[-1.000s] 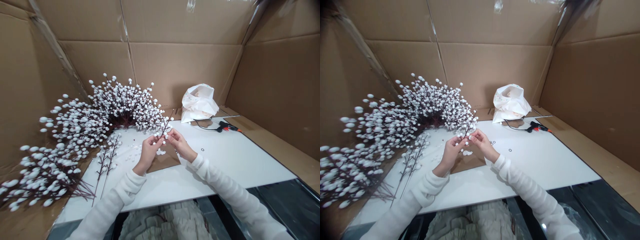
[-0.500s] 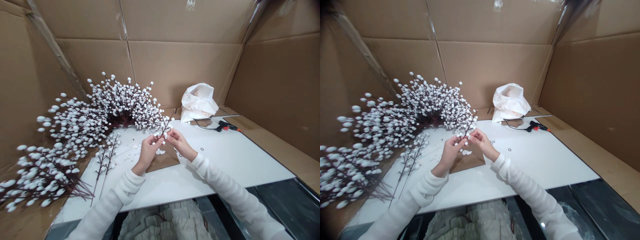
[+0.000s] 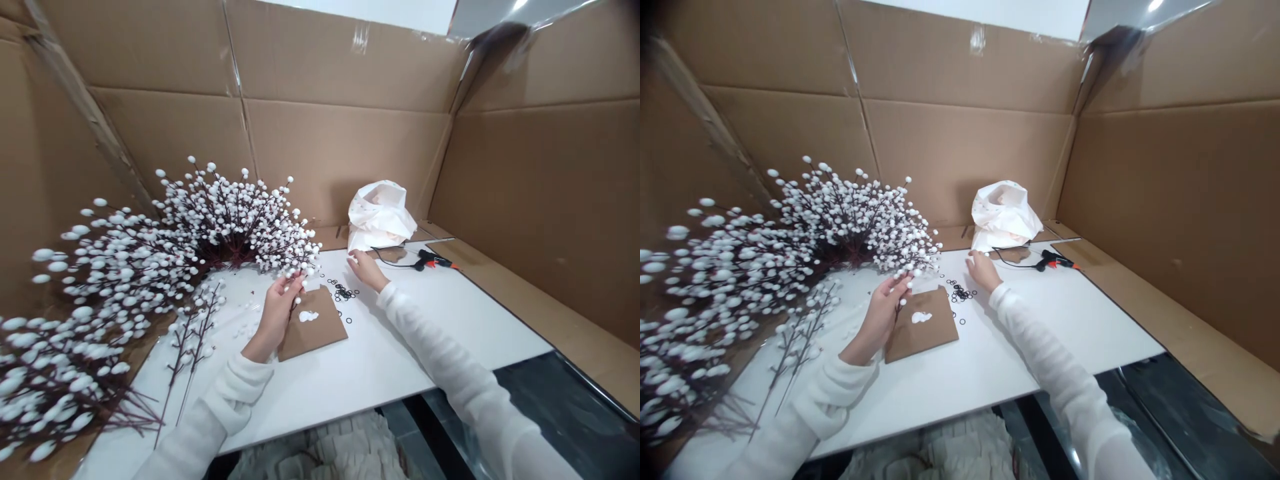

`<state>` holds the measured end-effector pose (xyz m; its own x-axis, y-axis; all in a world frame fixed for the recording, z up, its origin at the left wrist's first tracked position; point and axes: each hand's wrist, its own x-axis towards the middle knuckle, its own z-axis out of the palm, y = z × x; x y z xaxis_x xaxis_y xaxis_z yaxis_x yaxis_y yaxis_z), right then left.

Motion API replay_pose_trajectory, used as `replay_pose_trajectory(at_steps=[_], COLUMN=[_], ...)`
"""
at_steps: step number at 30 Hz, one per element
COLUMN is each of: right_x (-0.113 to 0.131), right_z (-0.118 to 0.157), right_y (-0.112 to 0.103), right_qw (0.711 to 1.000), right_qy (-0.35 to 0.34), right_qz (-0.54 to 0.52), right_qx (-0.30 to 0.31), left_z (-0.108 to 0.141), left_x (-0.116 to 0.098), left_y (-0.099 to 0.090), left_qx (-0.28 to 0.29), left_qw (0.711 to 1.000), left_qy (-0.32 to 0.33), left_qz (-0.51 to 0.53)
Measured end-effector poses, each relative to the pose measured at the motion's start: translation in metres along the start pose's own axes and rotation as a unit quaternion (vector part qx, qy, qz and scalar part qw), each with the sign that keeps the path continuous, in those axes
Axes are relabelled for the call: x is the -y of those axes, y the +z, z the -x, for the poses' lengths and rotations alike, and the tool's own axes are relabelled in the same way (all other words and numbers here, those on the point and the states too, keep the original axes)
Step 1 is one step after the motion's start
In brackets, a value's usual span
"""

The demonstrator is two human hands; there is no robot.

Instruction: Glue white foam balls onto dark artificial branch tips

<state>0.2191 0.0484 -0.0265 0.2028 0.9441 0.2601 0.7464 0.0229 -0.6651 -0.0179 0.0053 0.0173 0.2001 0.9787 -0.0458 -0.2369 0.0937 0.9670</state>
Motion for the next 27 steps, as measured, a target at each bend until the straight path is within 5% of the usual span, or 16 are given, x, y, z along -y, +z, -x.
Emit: replay_pose_trajectory(at_steps=[5,15,22,27], right_x=[-0.043,-0.053,-0.043,-0.011], right_z=[-0.033,-0.050,-0.042,-0.018], right_y=[0.004,0.018,0.014,0.004], right_qw=[0.996,0.993,0.994,0.997], right_qy=[0.029,0.052,0.054,-0.006], right_qz=[0.085,0.084,0.020,-0.045], right_qx=[-0.016,-0.070,-0.094,-0.058], left_z=[-0.003,0.003,0.003,0.005], left_x=[-0.005,-0.011,-0.011,-0.006], left_y=[-0.004,-0.005,-0.007,-0.005], left_qx=[-0.018,0.065,0.127,0.125], left_qw=[0.997,0.992,0.968,0.965], left_qy=[0.015,-0.053,-0.112,-0.141], left_qz=[0.075,0.092,0.186,0.185])
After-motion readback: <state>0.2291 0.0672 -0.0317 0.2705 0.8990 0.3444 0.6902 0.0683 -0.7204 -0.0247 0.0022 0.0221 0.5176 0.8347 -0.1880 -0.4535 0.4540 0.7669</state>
